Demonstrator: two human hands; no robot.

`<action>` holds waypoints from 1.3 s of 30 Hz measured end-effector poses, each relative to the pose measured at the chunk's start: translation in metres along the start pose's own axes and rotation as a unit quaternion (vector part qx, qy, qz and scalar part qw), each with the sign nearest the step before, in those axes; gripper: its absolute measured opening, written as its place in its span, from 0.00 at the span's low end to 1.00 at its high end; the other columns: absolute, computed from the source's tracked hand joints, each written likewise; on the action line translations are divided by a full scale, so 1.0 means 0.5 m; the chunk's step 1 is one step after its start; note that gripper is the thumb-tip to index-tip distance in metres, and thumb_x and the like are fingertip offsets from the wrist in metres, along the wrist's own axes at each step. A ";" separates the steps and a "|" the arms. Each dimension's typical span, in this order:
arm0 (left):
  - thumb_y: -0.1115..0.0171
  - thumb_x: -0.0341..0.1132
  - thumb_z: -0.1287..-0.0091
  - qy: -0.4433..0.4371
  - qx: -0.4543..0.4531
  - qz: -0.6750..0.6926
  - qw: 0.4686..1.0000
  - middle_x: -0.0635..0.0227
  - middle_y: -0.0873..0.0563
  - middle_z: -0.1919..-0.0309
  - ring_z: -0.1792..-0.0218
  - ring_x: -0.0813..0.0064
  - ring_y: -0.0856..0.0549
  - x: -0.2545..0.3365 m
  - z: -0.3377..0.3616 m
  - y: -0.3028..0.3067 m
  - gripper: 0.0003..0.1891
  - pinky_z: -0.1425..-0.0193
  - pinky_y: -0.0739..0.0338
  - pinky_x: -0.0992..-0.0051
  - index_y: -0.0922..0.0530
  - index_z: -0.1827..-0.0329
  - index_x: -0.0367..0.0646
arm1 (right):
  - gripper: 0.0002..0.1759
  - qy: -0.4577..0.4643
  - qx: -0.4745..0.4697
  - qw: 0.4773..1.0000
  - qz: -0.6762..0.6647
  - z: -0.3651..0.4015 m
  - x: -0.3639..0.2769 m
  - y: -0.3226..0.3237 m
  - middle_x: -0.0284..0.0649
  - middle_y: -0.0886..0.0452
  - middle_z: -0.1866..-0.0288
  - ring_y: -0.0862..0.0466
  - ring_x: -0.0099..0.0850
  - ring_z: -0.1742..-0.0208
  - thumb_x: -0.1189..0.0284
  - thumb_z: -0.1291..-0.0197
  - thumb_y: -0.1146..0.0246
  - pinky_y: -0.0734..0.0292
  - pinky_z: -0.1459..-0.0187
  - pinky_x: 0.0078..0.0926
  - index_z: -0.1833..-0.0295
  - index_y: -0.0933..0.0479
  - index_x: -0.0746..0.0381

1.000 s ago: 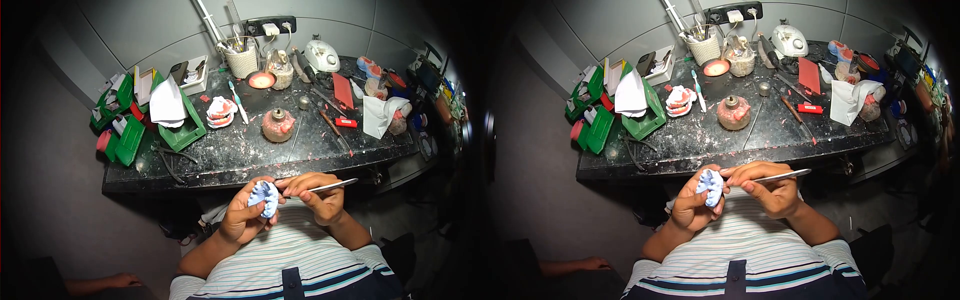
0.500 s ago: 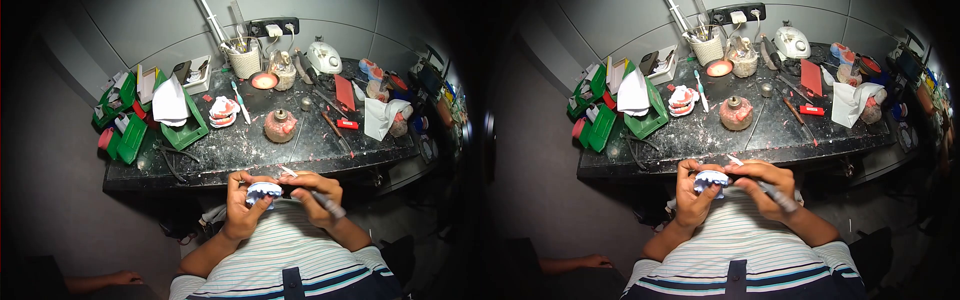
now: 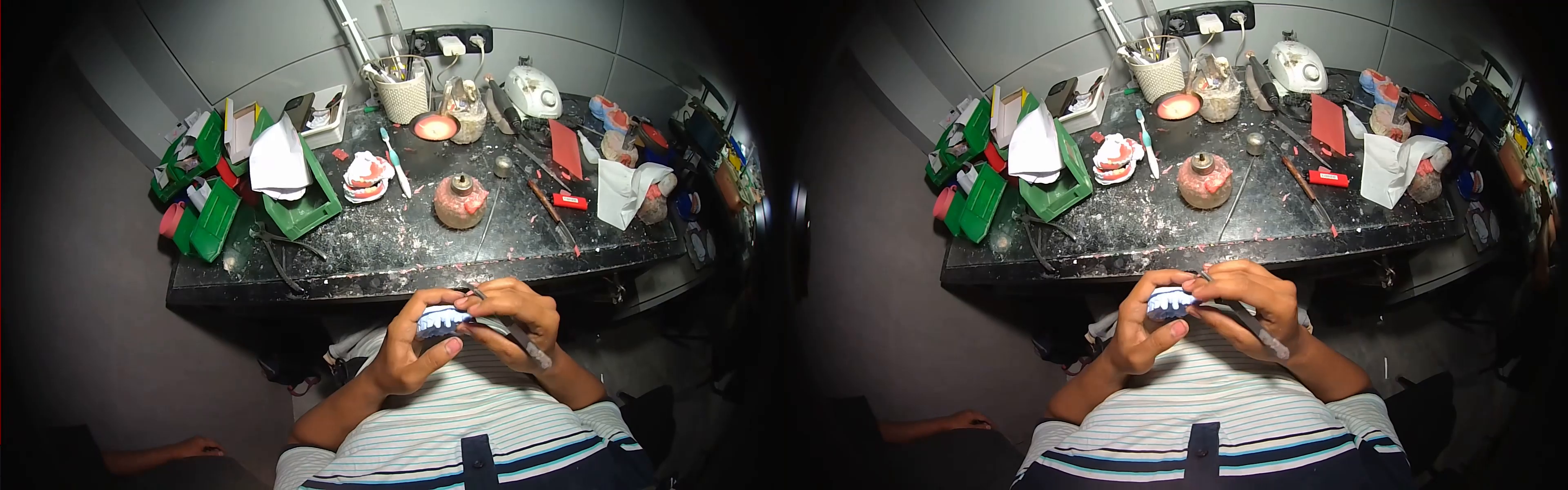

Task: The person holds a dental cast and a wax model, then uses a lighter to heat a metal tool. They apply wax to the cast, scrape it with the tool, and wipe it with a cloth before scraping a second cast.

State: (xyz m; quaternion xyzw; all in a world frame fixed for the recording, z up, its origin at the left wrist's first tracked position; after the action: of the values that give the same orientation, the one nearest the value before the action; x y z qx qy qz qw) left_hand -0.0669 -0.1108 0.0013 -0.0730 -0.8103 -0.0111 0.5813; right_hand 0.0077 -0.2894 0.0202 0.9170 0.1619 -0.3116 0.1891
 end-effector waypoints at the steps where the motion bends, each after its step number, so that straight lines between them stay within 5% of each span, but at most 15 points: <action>1: 0.34 0.38 0.23 -0.018 0.004 0.012 1.000 0.62 0.18 0.46 0.51 0.83 0.18 0.003 0.000 -0.002 0.22 0.47 0.23 0.80 0.27 0.35 0.34 | 0.17 -0.064 0.016 0.996 -0.056 -0.002 -0.006 0.001 0.47 0.09 0.51 0.09 0.37 0.48 0.83 0.42 0.25 0.17 0.40 0.36 0.46 0.15 0.67; 3: 0.34 0.40 0.23 -0.001 0.003 -0.021 1.000 0.63 0.18 0.48 0.55 0.84 0.19 -0.015 0.009 0.012 0.21 0.51 0.23 0.80 0.26 0.36 0.35 | 0.17 -0.144 0.052 0.975 -0.162 0.002 -0.009 0.002 0.52 0.10 0.46 0.10 0.36 0.45 0.82 0.32 0.33 0.17 0.40 0.33 0.39 0.19 0.72; 6: 0.34 0.46 0.23 -0.007 0.011 -0.056 0.998 0.65 0.18 0.53 0.66 0.87 0.22 -0.027 0.008 0.015 0.22 0.61 0.25 0.81 0.25 0.40 0.35 | 0.15 -0.122 0.027 0.981 -0.148 -0.005 0.000 0.028 0.52 0.10 0.48 0.10 0.39 0.44 0.72 0.26 0.36 0.17 0.41 0.35 0.42 0.17 0.71; 10: 0.44 0.57 0.21 -0.022 -0.014 -0.004 1.000 0.59 0.18 0.48 0.53 0.78 0.18 -0.028 0.005 0.012 0.30 0.46 0.24 0.75 0.26 0.39 0.33 | 0.15 -0.052 0.017 0.993 -0.101 -0.011 0.005 0.035 0.50 0.09 0.52 0.10 0.39 0.49 0.69 0.26 0.35 0.16 0.44 0.35 0.46 0.14 0.70; 14: 0.57 0.64 0.19 -0.030 -0.031 0.029 0.999 0.53 0.20 0.43 0.39 0.67 0.20 -0.034 0.008 0.018 0.38 0.31 0.29 0.68 0.27 0.37 0.30 | 0.13 -0.136 -0.021 0.972 -0.189 0.002 0.008 0.030 0.51 0.10 0.54 0.10 0.39 0.51 0.69 0.28 0.32 0.16 0.45 0.35 0.50 0.13 0.70; 30: 0.64 0.58 0.15 -0.049 -0.017 0.041 0.998 0.52 0.21 0.45 0.44 0.68 0.20 -0.027 0.008 0.015 0.33 0.33 0.29 0.68 0.28 0.38 0.31 | 0.12 -0.089 -0.004 0.983 -0.159 0.002 -0.008 0.027 0.54 0.09 0.56 0.08 0.42 0.53 0.73 0.30 0.31 0.13 0.49 0.34 0.52 0.13 0.73; 36: 0.61 0.58 0.16 0.017 -0.039 0.176 0.983 0.50 0.22 0.41 0.44 0.67 0.18 -0.031 0.012 0.013 0.34 0.41 0.22 0.69 0.42 0.24 0.35 | 0.11 0.005 0.034 0.988 -0.153 0.006 -0.022 0.029 0.57 0.10 0.52 0.08 0.45 0.51 0.76 0.28 0.35 0.12 0.47 0.37 0.48 0.15 0.73; 39: 0.50 0.51 0.17 0.047 -0.057 0.308 0.948 0.49 0.26 0.34 0.42 0.59 0.16 -0.024 0.011 0.006 0.37 0.49 0.13 0.61 0.56 0.16 0.45 | 0.11 -0.003 0.005 0.995 -0.102 -0.002 -0.027 0.020 0.57 0.10 0.49 0.08 0.46 0.49 0.75 0.28 0.35 0.12 0.46 0.37 0.47 0.15 0.72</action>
State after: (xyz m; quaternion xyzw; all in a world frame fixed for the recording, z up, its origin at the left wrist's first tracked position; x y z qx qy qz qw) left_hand -0.0679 -0.1084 -0.0120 -0.3515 -0.7182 0.1191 0.5886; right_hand 0.0021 -0.3001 0.0317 0.8958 0.2523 -0.3326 0.1525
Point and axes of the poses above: each hand's wrist, its own z-axis away from the middle knuckle, its own y-axis out of the back of the hand, x = y × z, the point moved 2 cm from there along -z, towards the middle knuckle
